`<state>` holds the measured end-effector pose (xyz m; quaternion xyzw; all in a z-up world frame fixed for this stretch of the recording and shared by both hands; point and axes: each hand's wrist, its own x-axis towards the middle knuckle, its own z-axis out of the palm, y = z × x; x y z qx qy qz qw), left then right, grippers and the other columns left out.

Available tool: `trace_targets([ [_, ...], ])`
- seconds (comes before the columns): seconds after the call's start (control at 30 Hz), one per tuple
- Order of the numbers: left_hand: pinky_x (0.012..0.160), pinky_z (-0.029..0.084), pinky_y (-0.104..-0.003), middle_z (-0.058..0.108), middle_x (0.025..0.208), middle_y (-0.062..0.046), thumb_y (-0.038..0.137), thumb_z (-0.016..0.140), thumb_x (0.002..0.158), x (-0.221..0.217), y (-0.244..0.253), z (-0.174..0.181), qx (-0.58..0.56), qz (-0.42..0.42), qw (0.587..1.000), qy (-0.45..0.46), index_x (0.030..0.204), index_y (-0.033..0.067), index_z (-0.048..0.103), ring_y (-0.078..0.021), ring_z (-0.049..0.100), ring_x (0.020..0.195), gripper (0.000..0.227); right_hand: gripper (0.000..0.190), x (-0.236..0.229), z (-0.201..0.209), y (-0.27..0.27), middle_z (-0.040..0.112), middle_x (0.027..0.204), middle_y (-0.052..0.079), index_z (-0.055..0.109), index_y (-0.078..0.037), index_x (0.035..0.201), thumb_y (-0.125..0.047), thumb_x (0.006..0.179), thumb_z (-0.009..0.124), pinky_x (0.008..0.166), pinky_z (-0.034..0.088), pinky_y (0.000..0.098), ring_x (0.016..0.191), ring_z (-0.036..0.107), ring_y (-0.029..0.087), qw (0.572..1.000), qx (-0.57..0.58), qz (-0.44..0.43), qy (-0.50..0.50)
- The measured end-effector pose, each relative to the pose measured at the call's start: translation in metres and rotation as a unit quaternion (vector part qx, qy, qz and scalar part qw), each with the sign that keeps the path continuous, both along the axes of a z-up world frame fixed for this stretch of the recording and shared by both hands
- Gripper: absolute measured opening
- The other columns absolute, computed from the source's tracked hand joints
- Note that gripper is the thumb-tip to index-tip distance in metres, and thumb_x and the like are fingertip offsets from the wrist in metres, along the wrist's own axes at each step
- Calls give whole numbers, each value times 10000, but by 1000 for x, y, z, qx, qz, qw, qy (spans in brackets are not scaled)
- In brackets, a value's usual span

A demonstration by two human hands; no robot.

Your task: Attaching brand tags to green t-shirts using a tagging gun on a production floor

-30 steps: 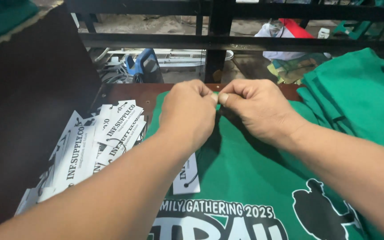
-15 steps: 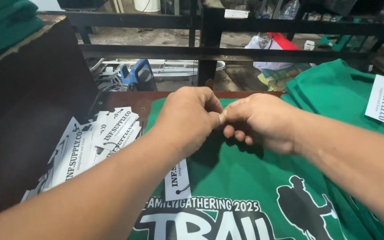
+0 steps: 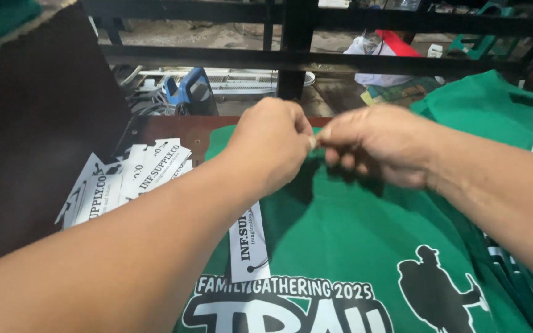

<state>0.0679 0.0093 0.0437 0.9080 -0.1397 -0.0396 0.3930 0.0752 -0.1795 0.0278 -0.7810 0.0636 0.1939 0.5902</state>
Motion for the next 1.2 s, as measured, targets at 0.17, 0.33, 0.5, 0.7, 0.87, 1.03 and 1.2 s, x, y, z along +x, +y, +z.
trace_targets([
  [0.17, 750, 629, -391, 723, 817, -59, 178, 591, 997, 20, 3, -3, 46, 77, 995, -32, 960, 129, 747, -240, 767, 887, 167, 227, 41, -23, -15, 771, 828, -44, 830, -300, 973, -254, 755, 791, 651, 532, 290, 824, 739, 145, 892, -338, -36, -298],
  [0.33, 781, 642, -380, 735, 851, -83, 128, 583, 988, 35, -10, -23, -26, 103, 994, -23, 991, 100, 756, -258, 767, 918, 176, 196, 39, -33, 2, 774, 868, -111, 824, -379, 920, -341, 742, 750, 808, 572, 328, 931, 741, 150, 859, -435, 4, -270],
  [0.5, 808, 640, -431, 743, 899, -128, 89, 607, 969, 42, -13, -28, 15, 104, 994, -15, 1026, 47, 756, -288, 770, 953, 166, 158, 47, -32, 12, 771, 907, -37, 810, -312, 917, -314, 795, 710, 863, 588, 460, 1039, 726, 281, 811, -512, 58, -276],
  [0.7, 840, 611, -468, 723, 930, -121, 100, 577, 969, 52, -15, -40, 28, 122, 992, -2, 952, 39, 758, -305, 732, 996, 192, 181, 48, -34, 18, 745, 942, 23, 767, -263, 954, -407, 921, 662, 888, 591, 474, 1080, 709, 306, 764, -572, 74, -289],
  [0.87, 857, 571, -494, 642, 968, -161, 157, 618, 968, 48, -16, -58, 35, 100, 988, -117, 882, 87, 747, -407, 641, 1041, 171, 207, 47, -36, 12, 731, 1031, 22, 724, -234, 955, -407, 938, 611, 941, 562, 495, 1161, 664, 297, 809, -524, 46, -263],
  [1.03, 917, 544, -474, 664, 1051, -95, 205, 601, 971, 55, -18, -61, 35, 97, 990, -97, 951, 145, 766, -354, 623, 1133, 176, 200, 44, -33, 16, 730, 1042, 45, 716, -209, 976, -375, 948, 608, 948, 558, 506, 1163, 663, 322, 806, -520, 44, -279],
  [1.2, 882, 573, -432, 749, 1007, -71, 174, 563, 969, 58, -14, -51, -10, 140, 990, 9, 1003, 158, 793, -292, 708, 1071, 233, 185, 39, -31, 19, 727, 1036, 69, 710, -187, 974, -341, 962, 608, 939, 554, 523, 1155, 666, 337, 817, -501, 37, -283],
])
